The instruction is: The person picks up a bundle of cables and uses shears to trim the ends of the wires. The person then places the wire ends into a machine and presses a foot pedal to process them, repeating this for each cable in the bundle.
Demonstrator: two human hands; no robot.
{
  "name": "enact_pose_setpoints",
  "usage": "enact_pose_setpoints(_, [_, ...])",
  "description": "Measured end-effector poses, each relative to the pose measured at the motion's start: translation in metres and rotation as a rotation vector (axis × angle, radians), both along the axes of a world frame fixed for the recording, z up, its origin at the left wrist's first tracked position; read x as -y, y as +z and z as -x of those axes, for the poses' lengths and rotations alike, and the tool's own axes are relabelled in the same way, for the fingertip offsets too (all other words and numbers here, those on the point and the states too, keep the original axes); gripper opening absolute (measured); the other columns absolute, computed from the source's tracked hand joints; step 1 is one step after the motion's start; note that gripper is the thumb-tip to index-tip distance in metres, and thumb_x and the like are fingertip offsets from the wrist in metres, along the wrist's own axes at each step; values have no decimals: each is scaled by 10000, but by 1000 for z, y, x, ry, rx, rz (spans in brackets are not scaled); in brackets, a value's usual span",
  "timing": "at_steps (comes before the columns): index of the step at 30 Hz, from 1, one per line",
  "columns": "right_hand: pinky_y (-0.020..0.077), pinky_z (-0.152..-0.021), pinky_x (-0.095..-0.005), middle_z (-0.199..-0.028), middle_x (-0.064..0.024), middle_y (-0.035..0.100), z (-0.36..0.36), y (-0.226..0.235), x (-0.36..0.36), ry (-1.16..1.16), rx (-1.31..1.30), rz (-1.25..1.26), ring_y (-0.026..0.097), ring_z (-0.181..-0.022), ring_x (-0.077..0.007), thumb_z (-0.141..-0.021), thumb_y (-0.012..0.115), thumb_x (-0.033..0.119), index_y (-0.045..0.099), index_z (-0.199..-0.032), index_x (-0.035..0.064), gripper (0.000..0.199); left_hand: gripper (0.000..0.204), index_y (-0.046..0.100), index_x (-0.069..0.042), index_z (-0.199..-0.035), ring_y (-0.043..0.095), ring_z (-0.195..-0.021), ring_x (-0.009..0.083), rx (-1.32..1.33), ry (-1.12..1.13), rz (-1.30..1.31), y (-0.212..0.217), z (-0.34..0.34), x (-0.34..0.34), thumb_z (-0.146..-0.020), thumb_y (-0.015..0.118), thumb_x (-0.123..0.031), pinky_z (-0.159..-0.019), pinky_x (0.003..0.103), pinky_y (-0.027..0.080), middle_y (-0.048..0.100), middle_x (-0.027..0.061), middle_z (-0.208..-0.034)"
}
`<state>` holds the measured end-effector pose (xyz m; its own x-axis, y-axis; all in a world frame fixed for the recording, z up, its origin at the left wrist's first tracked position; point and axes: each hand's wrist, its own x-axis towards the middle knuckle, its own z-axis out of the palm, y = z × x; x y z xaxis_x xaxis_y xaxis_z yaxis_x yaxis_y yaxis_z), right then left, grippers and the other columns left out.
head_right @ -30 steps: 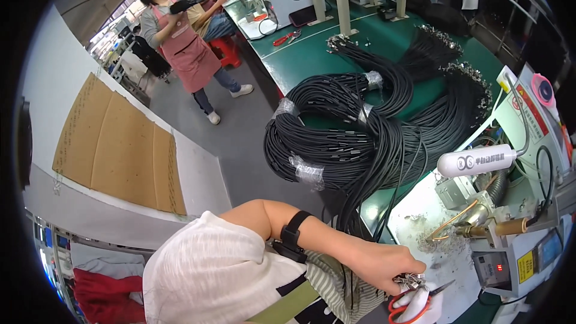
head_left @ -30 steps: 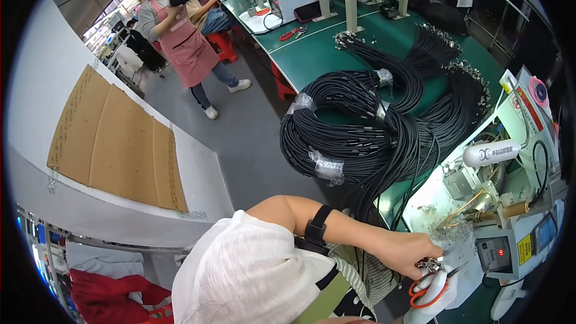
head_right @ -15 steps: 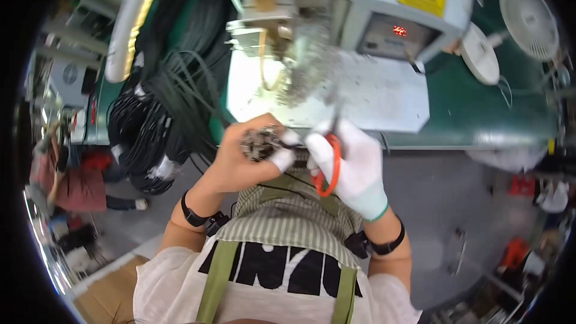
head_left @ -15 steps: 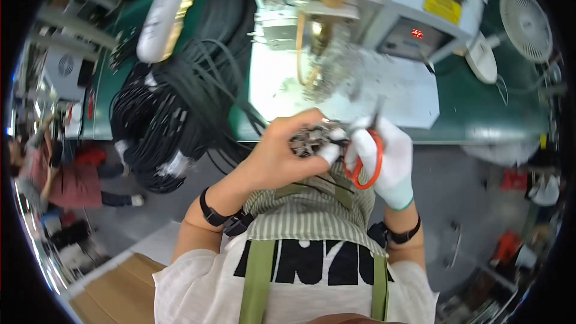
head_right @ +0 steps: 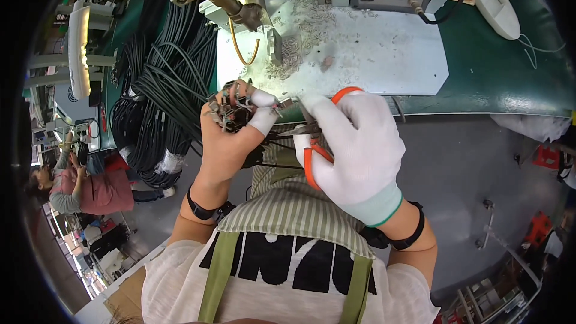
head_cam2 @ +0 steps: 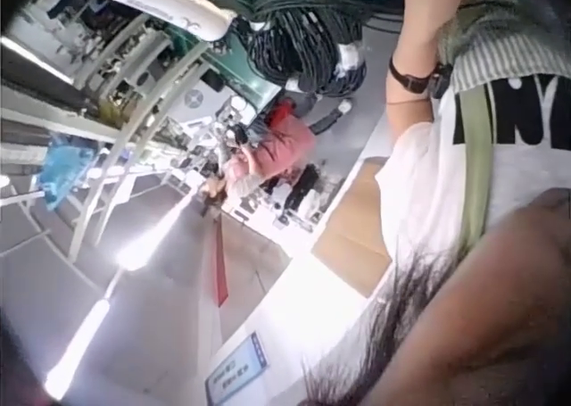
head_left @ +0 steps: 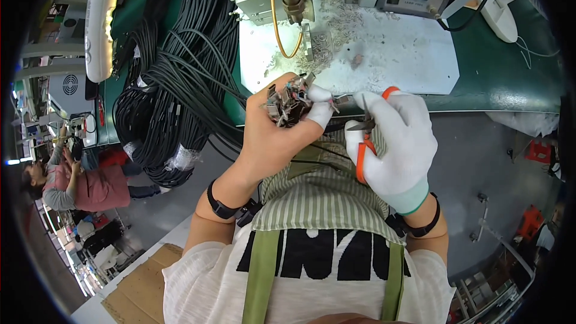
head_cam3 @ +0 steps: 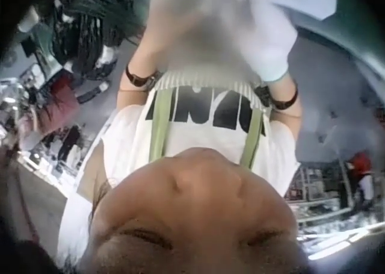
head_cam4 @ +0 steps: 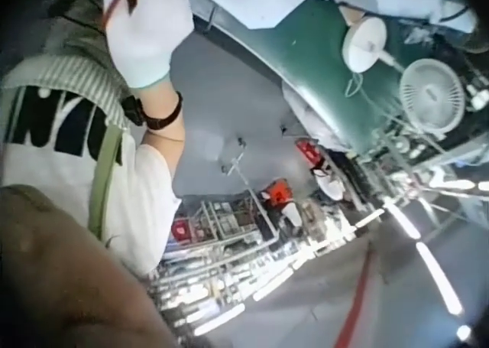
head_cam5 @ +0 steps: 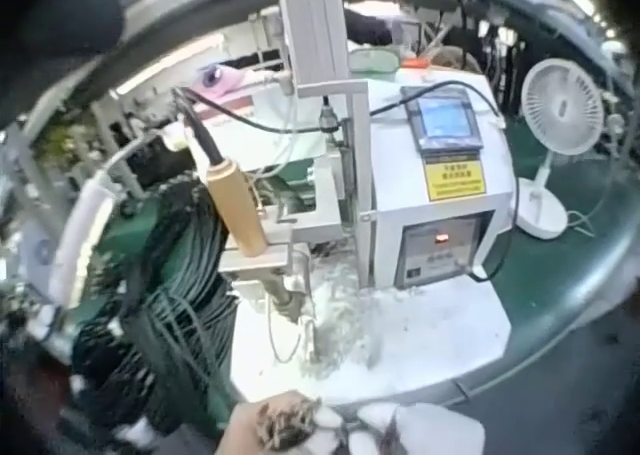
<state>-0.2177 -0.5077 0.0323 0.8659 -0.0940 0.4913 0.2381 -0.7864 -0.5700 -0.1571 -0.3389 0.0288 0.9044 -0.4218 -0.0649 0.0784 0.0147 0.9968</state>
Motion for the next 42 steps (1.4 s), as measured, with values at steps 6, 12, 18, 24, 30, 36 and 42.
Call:
enact_pose_setpoints(6, [415, -457, -296, -582, -26, 488, 6, -13, -9, 39, -50, 72, 518, -487, -211, -722, 704, 110, 605, -897, 55, 208, 211, 572, 2, -929, 488, -680, 10, 41, -4, -107, 3, 5, 2, -732, 643, 31, -602, 181, 414, 584, -26, -782])
enact_pose_setpoints(12, [421, -449, -317, -587, -61, 531, 10, -7, -8, 187, -172, -159, 538, -478, -236, -729, 697, 95, 598, -875, 40, 186, 252, 559, -1, -935, 494, -637, 18, 296, 8, -113, -2, 7, 4, -712, 674, 18, -587, 178, 413, 578, -10, -726])
enact_pose_setpoints(18, [423, -445, -325, -584, -84, 546, 10, 1, -5, 234, -234, -209, 549, -476, -254, -738, 701, 93, 595, -850, 37, 165, 306, 543, 1, -964, 514, -658, 40, 399, -162, -180, -5, 3, -9, -693, 685, 19, -609, 190, 423, 588, 33, -739])
enact_pose_setpoints(24, [419, -442, -321, -586, -83, 548, 11, 2, -5, 257, -250, -221, 551, -479, -253, -754, 695, 108, 595, -850, 39, 155, 325, 519, 26, -1012, 538, -748, 50, 410, -208, -195, 0, 4, -11, -707, 608, 90, -673, 191, 431, 598, 35, -851])
enact_pose_setpoints(30, [425, -451, -348, -561, -81, 520, 11, -2, -8, 100, -151, -88, 548, -476, -256, -767, 682, 132, 607, -863, 60, 142, 233, 546, 17, -940, 522, -724, 38, 206, -145, -231, 4, 6, -7, -735, 648, 59, -654, 187, 427, 587, 7, -811])
enact_pose_setpoints(36, [441, -488, -370, -553, -75, 501, 11, 0, -8, -48, -229, 241, 557, -508, -256, -788, 660, 158, 622, -859, 71, 118, 205, 562, 14, -889, 514, -717, 32, 496, -136, -462, 2, 8, -4, -734, 695, 30, -652, 184, 426, 579, -15, -779])
enact_pose_setpoints(42, [468, -550, -302, -634, -81, 595, 7, 12, 1, 305, -575, -362, 597, -565, -178, -818, 666, 191, 666, -948, 28, 209, 211, 609, -2, -964, 540, -665, 54, -206, -42, -123, 23, 3, -11, -764, 658, -46, -615, 229, 467, 637, 2, -795])
